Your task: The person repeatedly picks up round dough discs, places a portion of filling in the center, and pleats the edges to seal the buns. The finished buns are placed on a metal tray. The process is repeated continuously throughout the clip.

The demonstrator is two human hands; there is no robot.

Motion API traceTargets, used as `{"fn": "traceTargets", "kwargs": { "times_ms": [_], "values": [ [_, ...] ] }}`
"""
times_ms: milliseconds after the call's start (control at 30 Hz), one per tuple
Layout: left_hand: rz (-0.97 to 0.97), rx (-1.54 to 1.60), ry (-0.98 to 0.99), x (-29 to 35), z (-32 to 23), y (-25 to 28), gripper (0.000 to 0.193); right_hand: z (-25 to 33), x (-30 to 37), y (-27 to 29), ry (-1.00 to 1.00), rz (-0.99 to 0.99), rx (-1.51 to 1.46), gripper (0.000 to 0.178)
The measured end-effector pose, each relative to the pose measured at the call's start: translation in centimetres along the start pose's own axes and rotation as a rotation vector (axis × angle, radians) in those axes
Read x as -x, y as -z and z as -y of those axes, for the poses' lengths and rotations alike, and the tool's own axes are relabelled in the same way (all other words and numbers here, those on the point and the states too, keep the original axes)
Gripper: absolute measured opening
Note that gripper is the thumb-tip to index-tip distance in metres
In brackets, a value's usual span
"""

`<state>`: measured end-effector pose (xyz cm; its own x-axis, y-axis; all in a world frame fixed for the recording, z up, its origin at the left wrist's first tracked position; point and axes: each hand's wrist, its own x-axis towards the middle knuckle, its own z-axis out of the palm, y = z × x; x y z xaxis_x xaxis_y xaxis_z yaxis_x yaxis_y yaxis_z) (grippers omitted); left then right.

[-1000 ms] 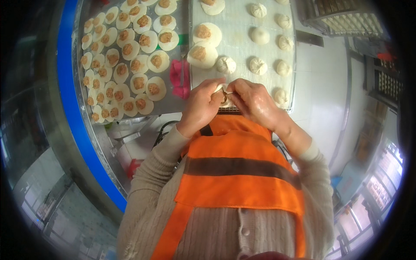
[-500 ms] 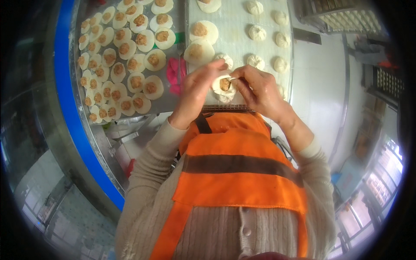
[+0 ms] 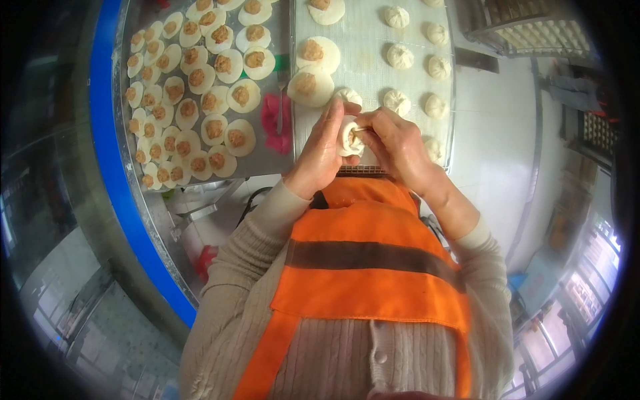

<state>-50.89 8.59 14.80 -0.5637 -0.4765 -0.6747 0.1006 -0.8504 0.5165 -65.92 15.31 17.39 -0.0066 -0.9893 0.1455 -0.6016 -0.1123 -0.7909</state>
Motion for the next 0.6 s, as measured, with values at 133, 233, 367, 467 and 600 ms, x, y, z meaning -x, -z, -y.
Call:
{"fn": "traceTargets", "kwargs": {
  "times_ms": [133,233,367,467,600],
  "values": [
    [0.098,-0.108,-0.021,-0.4,-0.2,0.7,0.045,0.4,0.1,0.0,0.022,0.012,-0.071,0.015],
    [0.085,-0.064,-0.089,-0.8,-0.1,0.8,0.049,0.8,-0.1,0.1,-0.049,-0.003,-0.164,0.013],
    [0.057,0.022,-0.102,-0.4,0.0,0.8,0.055,0.9,-0.5,0.5,0.028,0.049,-0.105,0.014],
    [0.053,-0.214,-0.139,-0.2,-0.3,1.0,0.055,1.0,-0.6,0.7,-0.029,0.057,-0.196,0.014],
    [0.181,-0.099,-0.254,0.1,-0.5,0.8,0.058,1.1,-0.9,1.0,0.045,0.060,-0.069,0.013]
  ]
}}
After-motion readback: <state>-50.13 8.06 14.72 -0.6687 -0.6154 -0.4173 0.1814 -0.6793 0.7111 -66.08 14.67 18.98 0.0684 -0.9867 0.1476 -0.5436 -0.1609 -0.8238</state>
